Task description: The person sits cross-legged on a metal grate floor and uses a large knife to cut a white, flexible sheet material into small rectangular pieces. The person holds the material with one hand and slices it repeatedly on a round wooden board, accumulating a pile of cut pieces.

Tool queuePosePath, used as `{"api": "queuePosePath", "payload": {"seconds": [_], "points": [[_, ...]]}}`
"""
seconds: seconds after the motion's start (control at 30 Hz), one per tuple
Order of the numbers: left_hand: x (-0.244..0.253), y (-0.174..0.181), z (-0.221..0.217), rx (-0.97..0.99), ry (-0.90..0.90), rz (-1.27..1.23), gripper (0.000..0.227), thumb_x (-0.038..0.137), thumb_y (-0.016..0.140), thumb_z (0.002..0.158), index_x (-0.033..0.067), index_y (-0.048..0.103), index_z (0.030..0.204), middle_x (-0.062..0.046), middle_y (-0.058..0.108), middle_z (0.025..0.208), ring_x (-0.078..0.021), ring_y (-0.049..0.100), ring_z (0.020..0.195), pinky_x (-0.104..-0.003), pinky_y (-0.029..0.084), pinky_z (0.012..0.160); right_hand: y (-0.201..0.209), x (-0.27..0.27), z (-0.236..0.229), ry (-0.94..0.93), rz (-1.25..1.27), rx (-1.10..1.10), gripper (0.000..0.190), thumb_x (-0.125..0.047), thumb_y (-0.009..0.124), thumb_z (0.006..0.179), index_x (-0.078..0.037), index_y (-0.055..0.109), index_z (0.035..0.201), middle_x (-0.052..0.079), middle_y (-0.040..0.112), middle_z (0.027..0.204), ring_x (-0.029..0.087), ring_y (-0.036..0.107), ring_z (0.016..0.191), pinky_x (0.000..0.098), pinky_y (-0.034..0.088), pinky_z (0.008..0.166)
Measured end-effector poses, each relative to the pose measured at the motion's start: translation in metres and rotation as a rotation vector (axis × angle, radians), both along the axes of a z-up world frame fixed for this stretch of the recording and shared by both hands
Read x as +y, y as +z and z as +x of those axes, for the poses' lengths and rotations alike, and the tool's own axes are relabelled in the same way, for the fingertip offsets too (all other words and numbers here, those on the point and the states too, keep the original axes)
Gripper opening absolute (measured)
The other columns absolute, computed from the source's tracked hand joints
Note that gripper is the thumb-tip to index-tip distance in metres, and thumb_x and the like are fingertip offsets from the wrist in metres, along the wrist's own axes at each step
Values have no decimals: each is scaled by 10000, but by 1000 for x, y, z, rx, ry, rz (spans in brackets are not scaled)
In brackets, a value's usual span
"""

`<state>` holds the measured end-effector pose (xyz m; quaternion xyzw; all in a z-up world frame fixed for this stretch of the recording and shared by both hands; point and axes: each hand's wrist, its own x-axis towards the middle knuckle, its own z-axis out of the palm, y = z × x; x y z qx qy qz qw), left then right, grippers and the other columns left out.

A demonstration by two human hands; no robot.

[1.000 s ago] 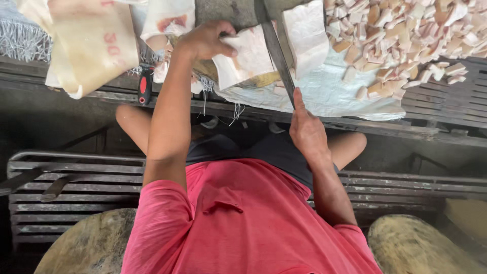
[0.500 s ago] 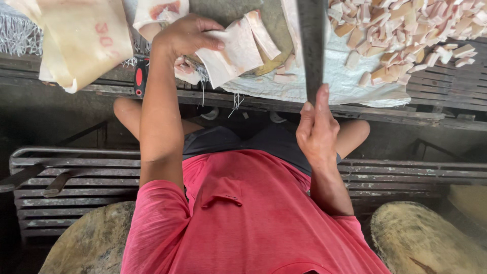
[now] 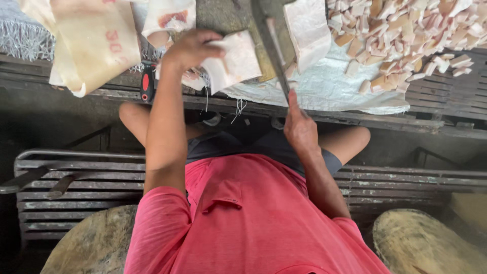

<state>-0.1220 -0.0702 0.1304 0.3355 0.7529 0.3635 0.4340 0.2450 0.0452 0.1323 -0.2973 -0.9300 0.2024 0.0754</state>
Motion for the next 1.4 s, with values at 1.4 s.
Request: {"api": "queuePosePath", "payload": {"seconds": [1.4], "points": [[26, -49, 70, 373, 455, 463, 387, 132, 808, 860, -31, 673, 1184, -222, 742, 1066, -341, 742, 969, -392, 571, 836, 80, 4, 16, -115, 119, 667, 744, 57, 486, 1017, -148, 143, 1645, 140, 687, 764, 233, 607, 573, 369, 509, 559]]}}
